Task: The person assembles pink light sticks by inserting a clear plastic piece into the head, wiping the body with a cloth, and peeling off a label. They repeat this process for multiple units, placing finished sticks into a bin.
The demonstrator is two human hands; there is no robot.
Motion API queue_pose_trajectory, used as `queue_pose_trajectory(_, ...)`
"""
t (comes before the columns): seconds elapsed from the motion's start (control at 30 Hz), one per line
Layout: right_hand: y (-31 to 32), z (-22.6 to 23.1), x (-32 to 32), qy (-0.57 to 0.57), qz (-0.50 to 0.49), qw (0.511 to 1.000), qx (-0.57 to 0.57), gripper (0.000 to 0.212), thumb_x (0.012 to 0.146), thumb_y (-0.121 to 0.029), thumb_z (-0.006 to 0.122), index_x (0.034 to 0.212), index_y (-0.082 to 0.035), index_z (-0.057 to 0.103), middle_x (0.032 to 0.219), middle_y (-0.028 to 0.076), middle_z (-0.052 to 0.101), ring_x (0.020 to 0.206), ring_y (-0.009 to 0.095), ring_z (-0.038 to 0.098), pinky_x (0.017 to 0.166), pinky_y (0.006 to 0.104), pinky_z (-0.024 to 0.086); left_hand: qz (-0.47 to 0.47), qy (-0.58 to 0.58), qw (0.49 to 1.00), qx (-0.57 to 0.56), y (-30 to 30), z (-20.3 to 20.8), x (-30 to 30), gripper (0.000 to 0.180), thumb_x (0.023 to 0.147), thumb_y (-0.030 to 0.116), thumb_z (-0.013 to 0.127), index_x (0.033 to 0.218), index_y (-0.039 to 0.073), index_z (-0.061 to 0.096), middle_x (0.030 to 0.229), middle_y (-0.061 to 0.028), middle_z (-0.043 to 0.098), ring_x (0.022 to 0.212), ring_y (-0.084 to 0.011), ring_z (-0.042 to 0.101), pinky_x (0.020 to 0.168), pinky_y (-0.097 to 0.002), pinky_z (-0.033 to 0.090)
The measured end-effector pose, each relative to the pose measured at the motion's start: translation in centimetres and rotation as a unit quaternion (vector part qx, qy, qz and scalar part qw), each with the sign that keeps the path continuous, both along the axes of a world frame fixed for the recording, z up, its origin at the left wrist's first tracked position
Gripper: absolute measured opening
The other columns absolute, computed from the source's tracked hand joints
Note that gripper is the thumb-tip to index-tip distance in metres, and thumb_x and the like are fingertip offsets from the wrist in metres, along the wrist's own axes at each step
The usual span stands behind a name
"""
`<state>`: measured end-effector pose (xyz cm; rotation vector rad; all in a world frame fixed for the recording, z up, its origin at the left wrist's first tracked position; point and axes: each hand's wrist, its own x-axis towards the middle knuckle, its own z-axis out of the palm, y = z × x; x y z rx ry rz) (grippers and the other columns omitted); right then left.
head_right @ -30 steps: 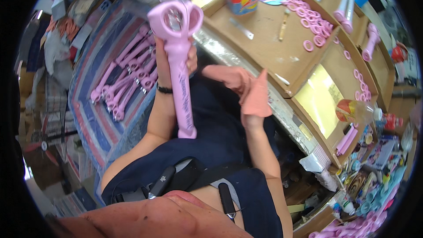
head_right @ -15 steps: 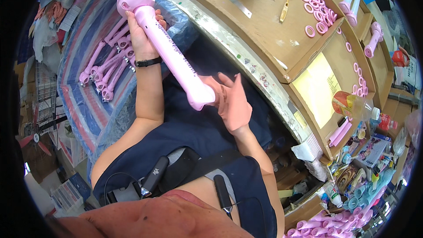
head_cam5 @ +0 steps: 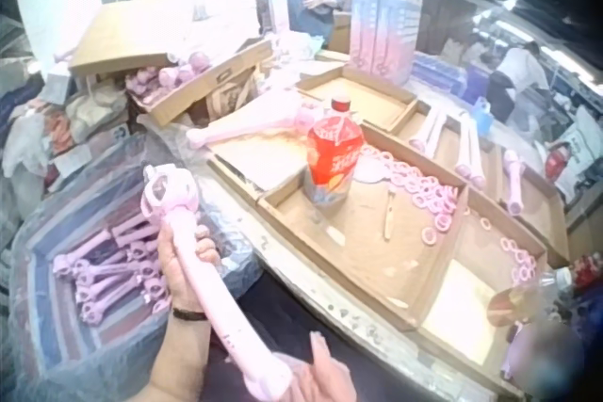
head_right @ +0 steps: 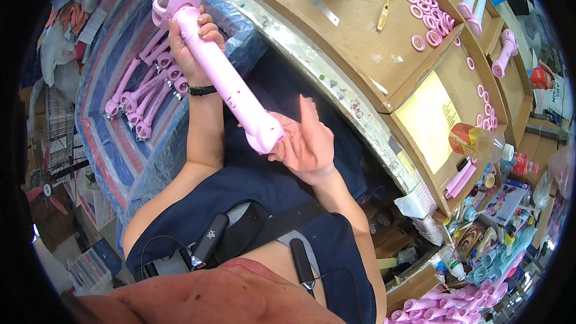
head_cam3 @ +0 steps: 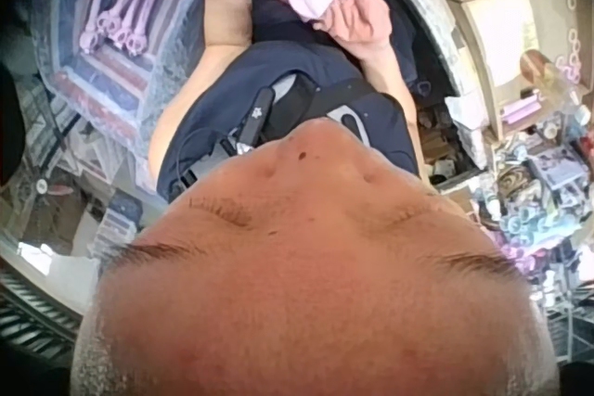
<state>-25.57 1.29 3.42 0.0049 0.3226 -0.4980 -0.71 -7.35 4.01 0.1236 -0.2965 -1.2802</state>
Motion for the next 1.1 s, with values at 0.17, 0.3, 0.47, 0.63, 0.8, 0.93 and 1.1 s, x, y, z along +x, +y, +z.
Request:
queue_pose_trajectory(0.17, 0.7, 0.3, -0.3, -0.065, -0.004, 0.997, 0.046, 0.067, 0.098, -0.05, 0.027, 0.123, 0.009, 0.047, 0.122, 0.02, 0.056, 0.095, 0.028, 0.061, 0.08, 0.0306, 0.051, -0.101, 0.216, 0.959, -0.152, -0.4, -1.5, -0.2, 0.069, 0.078, 0.033, 0.071, 0.124, -0.007, 0.039, 0.081, -0.0077, 0.053, 0.064, -0.0119, 0.058, 0.06, -0.0234, 0.052)
queue_pose_trajectory(0.3, 1.3, 0.0, -0.1, -0.102, -0.018, 0.994, 0.028, 0.063, 0.1, -0.044, 0.025, 0.128, 0.01, 0.043, 0.135, 0.021, 0.045, 0.105, 0.03, 0.057, 0.084, 0.033, 0.049, -0.118, 0.228, 0.948, -0.189, -0.6, -2.0, 0.3, 0.072, 0.077, 0.034, 0.072, 0.125, -0.006, 0.039, 0.078, -0.0088, 0.054, 0.063, -0.0137, 0.061, 0.061, -0.0238, 0.054)
queue_pose_trajectory(0.47, 0.9, 0.7, 0.4, -0.071, -0.022, 0.997, -0.026, 0.061, 0.101, -0.041, 0.023, 0.128, 0.009, 0.043, 0.116, 0.019, 0.057, 0.094, 0.025, 0.059, 0.076, 0.0299, 0.049, -0.056, 0.115, 0.985, -0.114, 0.0, -0.5, 0.0, 0.06, 0.083, 0.037, 0.066, 0.121, -0.003, 0.041, 0.081, -0.0086, 0.056, 0.063, -0.0141, 0.061, 0.058, -0.0257, 0.053)
queue_pose_trajectory(0.63, 0.0, 2.9, 1.0, 0.136, -0.02, 0.982, -0.128, 0.07, 0.099, -0.049, 0.017, 0.118, 0.01, 0.049, 0.086, 0.007, 0.059, 0.07, 0.012, 0.053, 0.059, 0.0219, 0.043, 0.266, -0.31, 0.897, 0.168, 0.8, 1.4, -2.7, 0.036, 0.089, 0.022, 0.062, 0.11, 0.002, 0.041, 0.091, -0.0098, 0.056, 0.068, -0.0162, 0.06, 0.058, -0.0291, 0.053)
queue_pose_trajectory(0.8, -0.6, 3.0, 0.9, 0.063, 0.033, 0.986, -0.151, 0.067, 0.098, -0.053, 0.019, 0.125, 0.003, 0.044, 0.096, 0.009, 0.06, 0.073, 0.013, 0.057, 0.057, 0.0218, 0.046, 0.289, -0.323, 0.885, 0.17, 0.9, 2.5, -3.6, 0.036, 0.087, 0.016, 0.065, 0.11, 0.003, 0.04, 0.087, -0.007, 0.055, 0.065, -0.0135, 0.06, 0.056, -0.0273, 0.054)
queue_pose_trajectory(0.93, 0.2, 2.2, 0.3, 0.18, 0.073, 0.976, -0.098, 0.058, 0.099, -0.049, 0.028, 0.129, -0.002, 0.043, 0.109, 0.011, 0.059, 0.08, 0.013, 0.06, 0.058, 0.0222, 0.049, 0.276, -0.334, 0.881, 0.191, 1.1, 2.6, -3.0, 0.035, 0.087, 0.014, 0.062, 0.111, 0.002, 0.04, 0.092, -0.0102, 0.056, 0.067, -0.0164, 0.059, 0.056, -0.0293, 0.052)
queue_pose_trajectory(1.1, 1.1, 1.0, -0.1, 0.455, -0.001, 0.859, -0.236, 0.045, 0.096, -0.041, 0.048, 0.122, -0.005, 0.052, 0.093, 0.006, 0.065, 0.07, 0.013, 0.061, 0.055, 0.0225, 0.045, 0.105, -0.202, 0.971, 0.077, 2.4, 1.9, -0.8, 0.036, 0.087, 0.02, 0.058, 0.113, 0.001, 0.04, 0.095, -0.0112, 0.055, 0.064, -0.0164, 0.057, 0.053, -0.0291, 0.049)
